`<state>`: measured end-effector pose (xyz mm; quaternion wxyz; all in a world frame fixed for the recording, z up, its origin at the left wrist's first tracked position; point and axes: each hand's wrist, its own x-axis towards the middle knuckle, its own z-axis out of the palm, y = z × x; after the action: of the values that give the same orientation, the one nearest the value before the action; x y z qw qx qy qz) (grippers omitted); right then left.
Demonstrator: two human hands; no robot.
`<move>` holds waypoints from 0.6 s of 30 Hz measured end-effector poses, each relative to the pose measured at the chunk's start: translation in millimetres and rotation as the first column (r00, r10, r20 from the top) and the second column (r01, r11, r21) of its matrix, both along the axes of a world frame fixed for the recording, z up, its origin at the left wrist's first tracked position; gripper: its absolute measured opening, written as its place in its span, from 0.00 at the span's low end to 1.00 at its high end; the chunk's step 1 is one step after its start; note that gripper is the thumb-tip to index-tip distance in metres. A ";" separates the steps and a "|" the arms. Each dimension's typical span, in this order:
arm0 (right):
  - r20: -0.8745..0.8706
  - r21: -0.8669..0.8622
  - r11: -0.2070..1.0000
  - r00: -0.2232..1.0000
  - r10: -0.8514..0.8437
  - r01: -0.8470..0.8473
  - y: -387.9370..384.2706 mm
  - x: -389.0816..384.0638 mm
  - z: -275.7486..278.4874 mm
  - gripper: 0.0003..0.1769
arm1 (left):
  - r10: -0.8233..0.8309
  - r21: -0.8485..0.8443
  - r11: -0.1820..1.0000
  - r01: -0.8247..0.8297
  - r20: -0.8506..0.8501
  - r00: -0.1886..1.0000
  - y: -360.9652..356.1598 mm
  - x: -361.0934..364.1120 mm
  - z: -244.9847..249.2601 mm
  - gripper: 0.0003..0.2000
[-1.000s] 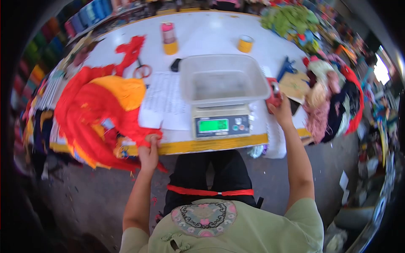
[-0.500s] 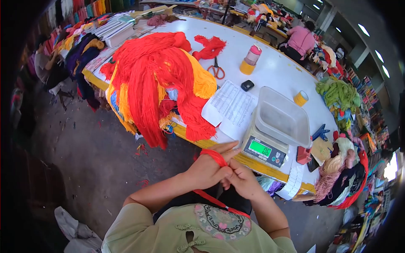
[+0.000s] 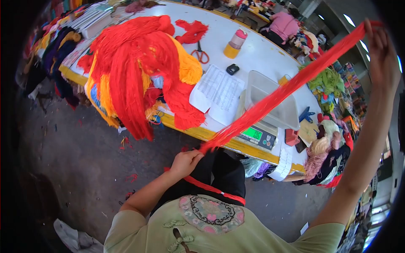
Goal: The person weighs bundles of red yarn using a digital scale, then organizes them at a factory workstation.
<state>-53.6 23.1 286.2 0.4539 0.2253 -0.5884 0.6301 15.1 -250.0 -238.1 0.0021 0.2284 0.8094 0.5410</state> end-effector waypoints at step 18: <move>0.272 0.953 0.298 0.584 -0.765 -0.053 86.7 20.8 -279.1 0.09 | 0.046 -0.121 0.990 -0.068 -0.174 0.984 -75.4 -37.3 60.0 0.09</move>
<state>-32.8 109.8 7.2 0.1351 0.0161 -0.9853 0.1037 -22.2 -325.5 -178.1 -0.0684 0.2499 0.8456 0.4668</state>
